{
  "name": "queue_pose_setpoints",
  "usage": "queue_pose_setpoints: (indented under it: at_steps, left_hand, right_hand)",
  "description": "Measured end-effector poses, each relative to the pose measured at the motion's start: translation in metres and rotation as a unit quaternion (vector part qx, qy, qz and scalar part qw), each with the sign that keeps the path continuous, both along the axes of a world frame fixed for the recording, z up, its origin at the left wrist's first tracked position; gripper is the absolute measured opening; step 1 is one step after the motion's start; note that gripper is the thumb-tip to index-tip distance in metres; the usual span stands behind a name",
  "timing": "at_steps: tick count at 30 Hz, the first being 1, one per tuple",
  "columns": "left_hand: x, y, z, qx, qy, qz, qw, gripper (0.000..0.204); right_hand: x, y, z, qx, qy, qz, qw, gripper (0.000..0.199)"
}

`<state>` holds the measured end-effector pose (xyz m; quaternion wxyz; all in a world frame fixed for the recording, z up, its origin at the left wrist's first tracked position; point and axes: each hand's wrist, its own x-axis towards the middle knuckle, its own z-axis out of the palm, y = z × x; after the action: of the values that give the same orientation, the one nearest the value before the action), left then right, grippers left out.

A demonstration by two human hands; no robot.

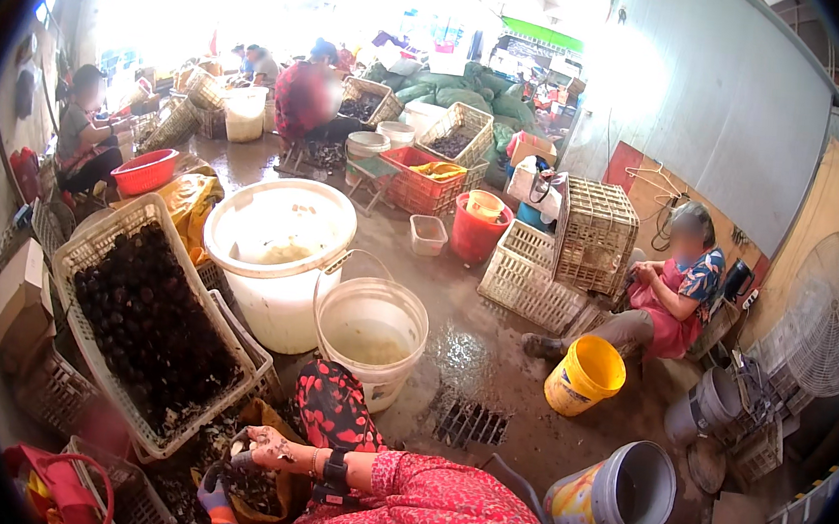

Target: The person is cleaning mussels by hand and using a tool. They are removing debris and encrustations from the surface of the shells and then placing the cleaned mussels into a separate container.

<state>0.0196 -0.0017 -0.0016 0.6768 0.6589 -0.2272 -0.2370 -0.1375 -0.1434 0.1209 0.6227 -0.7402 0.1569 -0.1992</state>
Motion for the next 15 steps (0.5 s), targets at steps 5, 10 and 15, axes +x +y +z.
queue_pose_setpoints:
  at_steps: [5, 10, 15]
  left_hand:
    - [-0.045, -0.021, 0.065, -0.046, -0.215, -0.016, 0.975, 0.017]
    - [-0.056, -0.021, 0.104, -0.067, -0.241, -0.084, 0.965, 0.014]
    - [-0.043, -0.026, 0.041, -0.062, -0.181, -0.004, 0.982, 0.018]
  right_hand:
    - [-0.005, -0.006, -0.063, 0.513, -0.051, -0.058, 0.855, 0.018]
    - [-0.003, 0.008, -0.066, 0.512, -0.068, -0.074, 0.853, 0.013]
    - [-0.005, -0.001, -0.08, 0.472, 0.014, -0.108, 0.875, 0.016]
